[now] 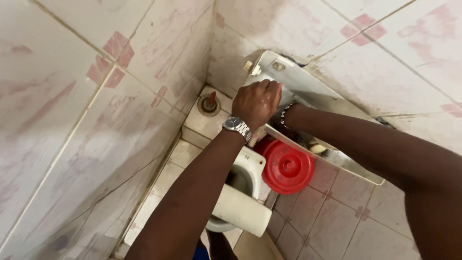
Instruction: The person scrubs the inside of a toilet cistern using a pink sponge and a white cup. They repeatedly wipe the interior surfaces and rinse the sponge with water from the cup.
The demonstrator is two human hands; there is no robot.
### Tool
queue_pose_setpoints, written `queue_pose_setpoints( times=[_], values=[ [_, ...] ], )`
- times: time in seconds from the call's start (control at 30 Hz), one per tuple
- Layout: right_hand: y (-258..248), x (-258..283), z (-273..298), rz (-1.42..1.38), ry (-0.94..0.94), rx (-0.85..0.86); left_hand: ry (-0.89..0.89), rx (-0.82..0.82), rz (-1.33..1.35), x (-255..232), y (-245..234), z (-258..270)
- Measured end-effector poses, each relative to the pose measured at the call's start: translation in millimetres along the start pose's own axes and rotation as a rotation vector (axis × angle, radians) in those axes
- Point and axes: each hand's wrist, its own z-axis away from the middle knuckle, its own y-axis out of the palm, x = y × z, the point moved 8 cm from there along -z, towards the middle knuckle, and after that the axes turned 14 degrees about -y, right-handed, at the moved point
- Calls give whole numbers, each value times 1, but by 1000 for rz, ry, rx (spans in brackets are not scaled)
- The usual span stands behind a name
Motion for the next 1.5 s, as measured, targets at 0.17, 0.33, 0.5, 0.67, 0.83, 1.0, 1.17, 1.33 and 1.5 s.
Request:
queue_pose_setpoints(
  times=[0.17, 0.33, 0.5, 0.67, 0.83, 1.0, 1.17, 1.33, 1.5],
  values=[
    [-23, -3, -26, -65, -29, -71, 16, -22, 14, -1, -1, 1],
    [-59, -1, -32, -97, -41, -135, 28, 7, 14, -3, 1, 0],
    [-71, 15, -26, -93, -46, -202, -3, 39, 13, -6, -1, -1],
    [-61, -7, 12, -43, 18, -183, 20, 20, -2, -7, -2, 2],
    [-57, -41, 80, 142, 148, -214, 19, 42, -5, -8, -3, -1],
    [-39, -55, 139, 220, 310, -190, -13, 61, 27, -6, 1, -1],
    [-19, -50, 124, 332, 108, 176, 7, 3, 5, -8, -4, 1],
    [-20, -41, 101, -600, 223, -112, -1, 13, 14, -9, -6, 1],
    [-22, -37, 98, -811, 277, -168, 13, 5, 12, -14, -11, 0]
  ],
)
